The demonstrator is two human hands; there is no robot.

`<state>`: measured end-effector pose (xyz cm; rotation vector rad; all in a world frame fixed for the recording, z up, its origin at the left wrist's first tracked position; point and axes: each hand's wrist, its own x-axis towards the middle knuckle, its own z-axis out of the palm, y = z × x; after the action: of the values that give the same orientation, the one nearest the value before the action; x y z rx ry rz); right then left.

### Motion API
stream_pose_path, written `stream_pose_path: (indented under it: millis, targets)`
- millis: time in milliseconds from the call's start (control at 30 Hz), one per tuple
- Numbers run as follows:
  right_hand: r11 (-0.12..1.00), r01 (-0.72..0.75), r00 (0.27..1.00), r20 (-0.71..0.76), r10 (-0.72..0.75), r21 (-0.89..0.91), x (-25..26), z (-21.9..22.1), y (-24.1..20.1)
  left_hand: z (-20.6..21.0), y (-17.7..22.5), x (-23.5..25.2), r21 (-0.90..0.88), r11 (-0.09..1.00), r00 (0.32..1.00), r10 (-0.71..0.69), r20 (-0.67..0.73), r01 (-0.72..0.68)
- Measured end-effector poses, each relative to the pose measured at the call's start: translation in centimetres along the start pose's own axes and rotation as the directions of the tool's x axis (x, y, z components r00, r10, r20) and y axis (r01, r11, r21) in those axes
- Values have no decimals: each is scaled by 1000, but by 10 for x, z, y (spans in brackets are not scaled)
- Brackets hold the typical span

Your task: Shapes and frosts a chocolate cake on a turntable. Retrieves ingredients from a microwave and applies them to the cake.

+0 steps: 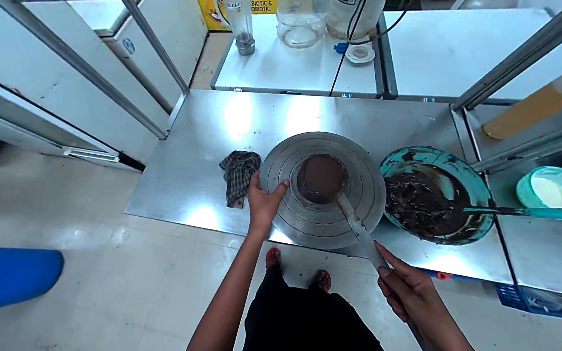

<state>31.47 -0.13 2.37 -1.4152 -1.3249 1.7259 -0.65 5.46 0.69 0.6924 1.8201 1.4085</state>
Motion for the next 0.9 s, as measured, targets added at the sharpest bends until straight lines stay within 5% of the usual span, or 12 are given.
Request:
stream_pose_path:
  millis: [900]
  targets:
    - [998, 45, 996, 78, -43, -35, 1, -12, 8, 1, -1, 8, -20, 1000, 1000, 18, -3, -18]
